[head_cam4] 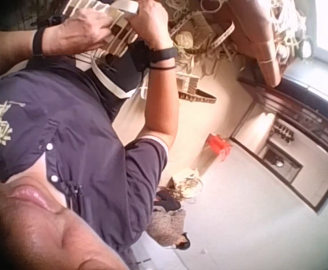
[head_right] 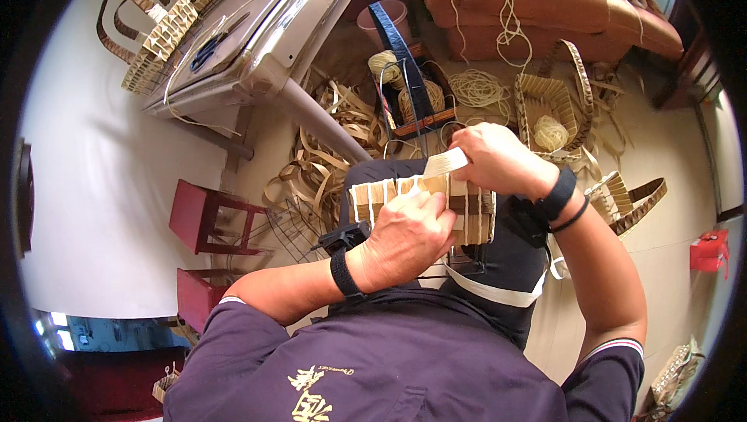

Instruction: The person weaves thin material through the frame of a small basket by hand, pulling long strips through the structure and tucking them in to secure the weave.

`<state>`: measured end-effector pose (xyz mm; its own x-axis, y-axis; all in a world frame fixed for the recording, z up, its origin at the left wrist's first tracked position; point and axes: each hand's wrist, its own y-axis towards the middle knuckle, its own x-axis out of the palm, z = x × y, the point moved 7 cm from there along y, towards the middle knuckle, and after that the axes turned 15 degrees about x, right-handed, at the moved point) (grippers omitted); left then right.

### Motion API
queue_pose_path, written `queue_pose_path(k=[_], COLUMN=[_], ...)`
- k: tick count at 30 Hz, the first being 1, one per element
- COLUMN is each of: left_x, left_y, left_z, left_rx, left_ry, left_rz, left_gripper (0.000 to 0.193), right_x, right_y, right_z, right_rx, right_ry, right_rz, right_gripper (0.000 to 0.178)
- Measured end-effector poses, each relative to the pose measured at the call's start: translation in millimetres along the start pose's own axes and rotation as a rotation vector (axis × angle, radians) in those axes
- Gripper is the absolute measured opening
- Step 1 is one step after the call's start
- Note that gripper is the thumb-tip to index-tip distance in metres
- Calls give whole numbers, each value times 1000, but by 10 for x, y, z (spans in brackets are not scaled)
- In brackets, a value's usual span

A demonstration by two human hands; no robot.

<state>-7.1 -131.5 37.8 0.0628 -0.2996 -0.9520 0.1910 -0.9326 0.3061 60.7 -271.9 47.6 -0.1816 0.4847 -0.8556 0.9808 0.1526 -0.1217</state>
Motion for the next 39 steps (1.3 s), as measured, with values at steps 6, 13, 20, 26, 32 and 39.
queue_pose_path(k=[6,13,20,26,32,39], left_x=[48,9,-174,-286,-450,-659], left_y=[104,35,-142,-117,-100,-141], left_z=[102,218,509,675,661,-128], left_rx=[3,165,297,389,382,133], left_ry=[32,32,-343,-765,-1183,-708], left_rz=[-130,-30,186,242,245,295], left_gripper=[5,9,16,16,11,16], right_x=[238,102,0,37,48,256], right_y=[154,-41,-471,-541,-719,-1379], right_z=[-20,-25,-14,-88,-106,18], right_rx=[-55,-99,101,-101,-140,18], right_ry=[-74,158,467,286,237,352], right_rz=[-102,110,213,320,343,265], right_gripper=[32,23,19,33,24,12])
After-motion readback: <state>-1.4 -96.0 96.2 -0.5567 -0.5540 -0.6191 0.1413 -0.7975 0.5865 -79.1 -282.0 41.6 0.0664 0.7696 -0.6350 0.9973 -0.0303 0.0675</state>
